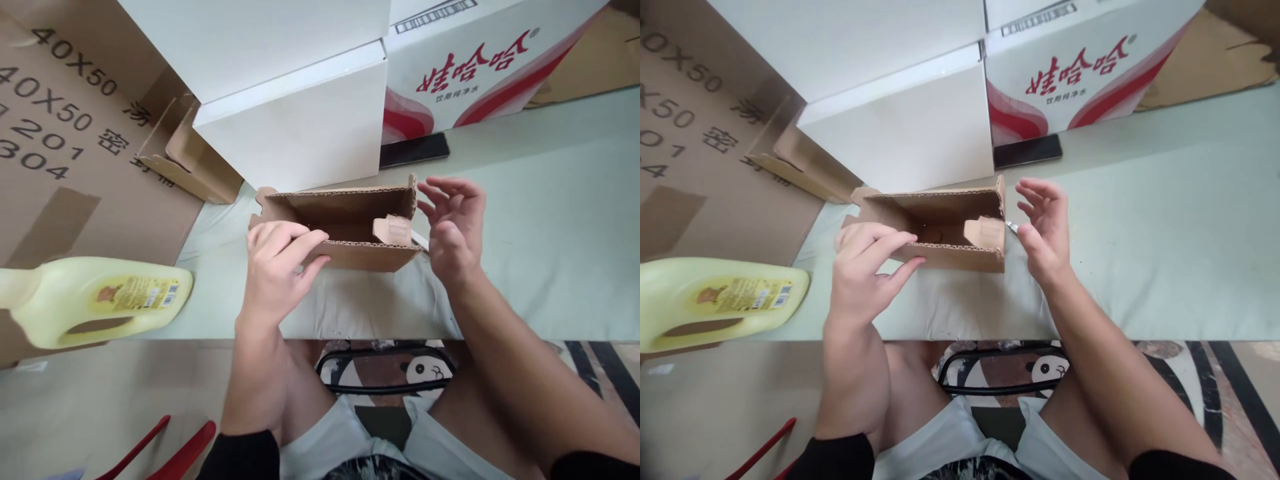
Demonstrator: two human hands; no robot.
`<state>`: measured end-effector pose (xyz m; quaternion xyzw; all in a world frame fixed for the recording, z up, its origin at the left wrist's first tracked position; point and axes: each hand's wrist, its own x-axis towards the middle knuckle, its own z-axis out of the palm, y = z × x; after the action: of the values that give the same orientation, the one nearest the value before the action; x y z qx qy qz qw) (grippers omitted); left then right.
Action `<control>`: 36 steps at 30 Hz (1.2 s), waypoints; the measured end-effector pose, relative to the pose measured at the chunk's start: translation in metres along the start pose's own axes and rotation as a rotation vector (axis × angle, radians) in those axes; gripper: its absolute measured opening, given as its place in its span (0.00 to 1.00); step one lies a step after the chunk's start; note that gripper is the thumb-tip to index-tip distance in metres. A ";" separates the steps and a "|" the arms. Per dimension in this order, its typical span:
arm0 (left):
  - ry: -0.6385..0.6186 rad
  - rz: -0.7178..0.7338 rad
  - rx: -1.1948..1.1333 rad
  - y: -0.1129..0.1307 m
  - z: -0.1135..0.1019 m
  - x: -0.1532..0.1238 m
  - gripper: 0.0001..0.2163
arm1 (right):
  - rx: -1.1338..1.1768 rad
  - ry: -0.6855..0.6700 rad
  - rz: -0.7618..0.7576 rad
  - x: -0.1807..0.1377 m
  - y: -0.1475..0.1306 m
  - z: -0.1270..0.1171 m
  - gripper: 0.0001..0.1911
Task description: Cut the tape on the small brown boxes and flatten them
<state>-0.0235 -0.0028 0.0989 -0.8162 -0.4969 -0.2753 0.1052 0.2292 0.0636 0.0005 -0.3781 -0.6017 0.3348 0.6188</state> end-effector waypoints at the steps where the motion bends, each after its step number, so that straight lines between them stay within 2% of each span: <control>1: 0.018 0.007 -0.009 0.000 0.001 -0.001 0.07 | 0.013 -0.013 -0.023 0.002 -0.005 0.002 0.32; 4: -0.008 0.017 -0.039 0.004 0.000 -0.003 0.05 | -0.013 -0.034 -0.064 0.004 -0.017 0.008 0.31; 7: -0.061 0.037 -0.109 0.009 -0.008 -0.006 0.07 | -0.083 -0.027 -0.045 0.002 -0.021 0.012 0.27; 10: -0.002 0.023 -0.240 0.010 -0.020 -0.010 0.09 | -0.098 -0.022 0.034 -0.001 -0.019 0.011 0.26; 12: 0.116 -0.039 -0.302 0.005 -0.024 -0.012 0.09 | -0.088 -0.023 0.073 -0.003 -0.019 0.009 0.27; 16: 0.580 -0.297 -0.378 -0.016 -0.011 -0.013 0.04 | -0.087 -0.032 0.097 -0.004 -0.024 0.007 0.27; 17: 0.639 -0.370 -0.420 -0.023 -0.004 -0.013 0.03 | -0.085 -0.041 0.097 -0.004 -0.025 0.008 0.27; 18: 0.611 -0.451 -0.476 -0.030 0.004 -0.013 0.05 | -0.081 -0.053 0.096 -0.004 -0.025 0.008 0.27; 20: 0.410 -0.562 -0.552 -0.042 0.018 -0.014 0.12 | -0.066 -0.084 0.096 -0.004 -0.026 0.008 0.27; 21: 0.314 -0.598 -0.571 -0.047 0.023 -0.015 0.15 | -0.055 -0.098 0.100 -0.004 -0.025 0.007 0.27; 23: 0.205 -0.630 -0.572 -0.054 0.030 -0.017 0.18 | -0.017 -0.095 0.121 -0.003 -0.024 0.006 0.27; 27: 0.181 -0.681 -0.530 -0.060 0.033 -0.021 0.24 | 0.107 0.079 0.178 0.001 -0.023 0.002 0.26; 29: 0.173 -0.703 -0.550 -0.060 0.032 -0.023 0.21 | 0.110 0.138 0.201 0.002 -0.023 0.001 0.28; 31: 0.154 -0.703 -0.597 -0.060 0.033 -0.025 0.17 | 0.066 0.133 0.198 0.003 -0.023 -0.001 0.31; 33: 0.138 -0.704 -0.597 -0.060 0.034 -0.024 0.15 | 0.026 0.122 0.133 0.004 -0.022 -0.002 0.31; 36: 0.121 -0.658 -0.470 -0.057 0.031 -0.023 0.11 | -0.038 0.144 -0.105 0.004 -0.021 -0.005 0.28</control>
<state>-0.0704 0.0213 0.0546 -0.5978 -0.6480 -0.4479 -0.1488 0.2339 0.0563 0.0212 -0.3811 -0.5808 0.2622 0.6699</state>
